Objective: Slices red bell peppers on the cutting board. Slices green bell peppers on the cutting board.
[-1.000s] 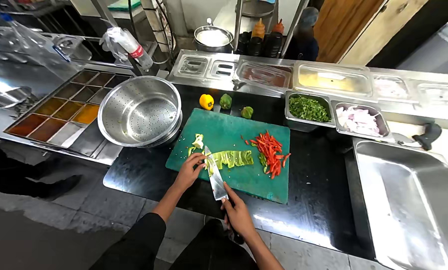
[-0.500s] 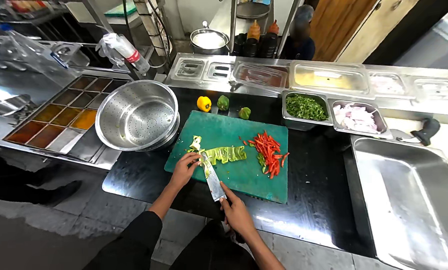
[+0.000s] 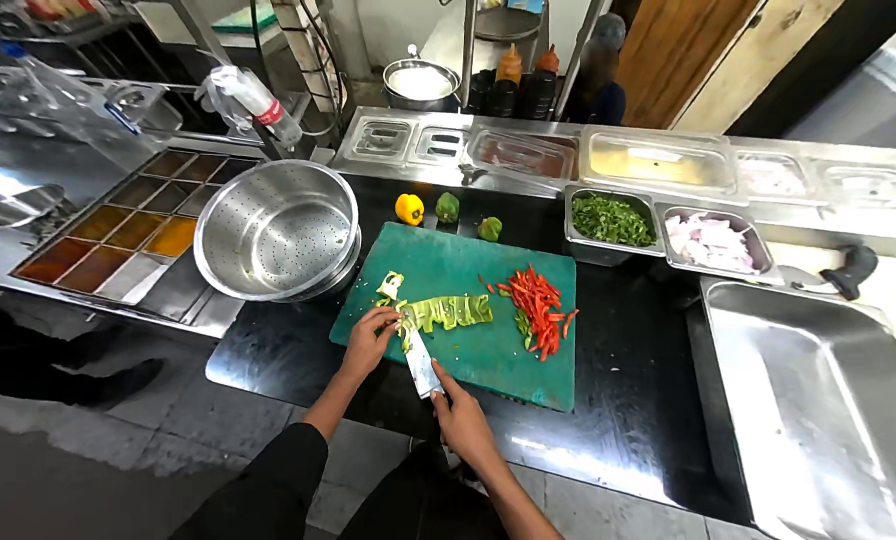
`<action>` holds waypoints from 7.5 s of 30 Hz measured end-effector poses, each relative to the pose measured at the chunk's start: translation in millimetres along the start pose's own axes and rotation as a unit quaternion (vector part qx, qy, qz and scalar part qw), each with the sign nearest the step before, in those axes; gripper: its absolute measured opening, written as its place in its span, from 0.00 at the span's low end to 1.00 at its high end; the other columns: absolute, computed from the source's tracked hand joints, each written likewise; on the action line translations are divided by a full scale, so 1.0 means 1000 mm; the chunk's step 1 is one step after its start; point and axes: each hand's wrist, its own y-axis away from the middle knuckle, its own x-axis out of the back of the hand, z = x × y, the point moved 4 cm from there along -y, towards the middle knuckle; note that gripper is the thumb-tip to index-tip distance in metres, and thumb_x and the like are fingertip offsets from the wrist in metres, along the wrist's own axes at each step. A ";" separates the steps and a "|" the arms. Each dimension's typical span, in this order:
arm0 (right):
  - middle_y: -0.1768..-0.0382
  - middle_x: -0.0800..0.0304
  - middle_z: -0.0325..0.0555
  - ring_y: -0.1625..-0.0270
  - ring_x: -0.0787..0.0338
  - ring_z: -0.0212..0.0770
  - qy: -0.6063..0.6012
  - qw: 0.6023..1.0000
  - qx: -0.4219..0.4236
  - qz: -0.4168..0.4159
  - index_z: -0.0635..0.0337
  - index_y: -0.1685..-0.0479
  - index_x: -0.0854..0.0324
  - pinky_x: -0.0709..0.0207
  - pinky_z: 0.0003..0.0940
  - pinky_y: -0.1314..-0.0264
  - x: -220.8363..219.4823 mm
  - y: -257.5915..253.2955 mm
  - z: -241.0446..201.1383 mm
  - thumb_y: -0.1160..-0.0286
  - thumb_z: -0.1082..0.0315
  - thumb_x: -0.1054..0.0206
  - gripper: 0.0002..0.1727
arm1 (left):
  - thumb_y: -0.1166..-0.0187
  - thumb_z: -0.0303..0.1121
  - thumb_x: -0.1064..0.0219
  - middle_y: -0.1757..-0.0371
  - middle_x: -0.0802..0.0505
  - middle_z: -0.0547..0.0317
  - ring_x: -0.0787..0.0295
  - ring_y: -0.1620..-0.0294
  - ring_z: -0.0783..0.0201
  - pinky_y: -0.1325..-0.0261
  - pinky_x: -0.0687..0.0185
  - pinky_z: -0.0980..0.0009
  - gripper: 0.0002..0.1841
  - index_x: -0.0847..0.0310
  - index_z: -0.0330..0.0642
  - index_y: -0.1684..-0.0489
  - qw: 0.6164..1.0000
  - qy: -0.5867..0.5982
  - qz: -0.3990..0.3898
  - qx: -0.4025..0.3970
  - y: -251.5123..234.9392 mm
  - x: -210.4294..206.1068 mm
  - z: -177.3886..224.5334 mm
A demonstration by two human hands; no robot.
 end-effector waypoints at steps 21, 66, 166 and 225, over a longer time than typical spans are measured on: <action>0.50 0.09 0.46 0.72 0.09 0.39 -0.103 0.992 0.034 0.060 0.44 0.06 0.43 0.11 0.37 0.71 0.054 0.027 -0.053 0.10 0.63 0.44 0.33 | 0.12 0.35 0.44 0.28 0.14 0.47 0.21 0.26 0.47 0.23 0.27 0.47 0.18 0.12 0.38 0.37 0.988 0.019 0.152 0.003 0.007 0.009 0.005; 0.64 0.10 0.47 0.84 0.17 0.35 -0.274 0.902 -0.059 0.328 0.64 0.09 0.44 0.18 0.29 0.85 0.028 0.096 -0.017 0.16 0.75 0.45 0.34 | 0.13 0.26 0.40 0.46 0.05 0.40 0.07 0.43 0.43 0.33 0.17 0.48 0.13 0.12 0.31 0.41 0.999 -0.012 -0.001 -0.040 -0.116 0.025 0.023; 0.39 0.09 0.52 0.53 0.06 0.47 -0.051 0.974 -0.049 0.216 0.46 0.08 0.37 0.13 0.49 0.47 -0.007 -0.029 -0.056 0.12 0.62 0.43 0.31 | 0.06 0.39 0.50 0.69 0.10 0.52 0.13 0.78 0.64 0.78 0.15 0.71 0.16 0.22 0.36 0.40 0.770 0.465 0.018 0.436 -0.018 0.045 0.027; 0.57 0.10 0.43 0.80 0.16 0.36 -0.216 0.976 0.014 0.029 0.45 0.05 0.45 0.18 0.31 0.83 0.053 0.058 -0.087 0.12 0.65 0.44 0.34 | 0.16 0.72 0.67 0.07 0.35 0.61 0.56 0.04 0.42 0.11 0.63 0.31 0.36 0.29 0.75 0.16 0.952 -0.060 -0.117 -0.276 -0.038 0.021 0.047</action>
